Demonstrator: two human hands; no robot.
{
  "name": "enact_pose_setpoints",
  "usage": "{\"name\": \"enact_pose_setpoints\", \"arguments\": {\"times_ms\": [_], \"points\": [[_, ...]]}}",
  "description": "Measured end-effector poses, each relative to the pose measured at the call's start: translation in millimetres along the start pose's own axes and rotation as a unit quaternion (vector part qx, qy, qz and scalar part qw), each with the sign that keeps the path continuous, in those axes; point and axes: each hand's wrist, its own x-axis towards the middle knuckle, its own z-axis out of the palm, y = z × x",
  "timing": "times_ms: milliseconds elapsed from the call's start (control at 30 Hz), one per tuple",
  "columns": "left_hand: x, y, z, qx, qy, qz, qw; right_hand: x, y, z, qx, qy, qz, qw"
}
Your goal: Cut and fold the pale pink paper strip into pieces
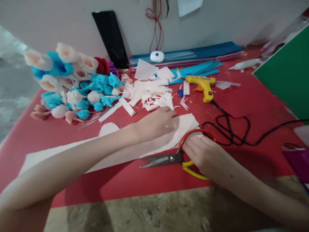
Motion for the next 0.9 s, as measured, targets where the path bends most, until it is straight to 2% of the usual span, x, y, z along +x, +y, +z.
{"name": "enact_pose_setpoints", "arguments": {"times_ms": [100,300,533,733,833,900], "points": [[11.0,6.7,-2.6,0.007,-0.037,-0.066,0.997,-1.4,-2.5,-0.2,-0.003,0.044,0.007,0.999],[16.6,8.1,-12.5,-0.036,-0.062,-0.033,0.997,-3.9,0.2,6.3,-0.026,0.069,0.031,0.997],[37.3,7.9,-27.3,-0.087,-0.015,-0.031,0.996,-14.5,31.0,1.2,-0.003,0.078,0.040,0.996],[60.7,15.0,-19.9,-0.149,-0.018,0.001,0.989,-24.1,42.8,-10.4,-0.020,0.084,0.039,0.995],[66.3,19.8,-13.4,-0.174,0.026,0.011,0.984,-26.8,43.0,-9.4,-0.013,0.070,0.049,0.996],[59.8,18.9,-12.5,-0.185,0.074,0.027,0.980,-28.1,42.9,-6.5,-0.006,0.064,0.055,0.996]]}}
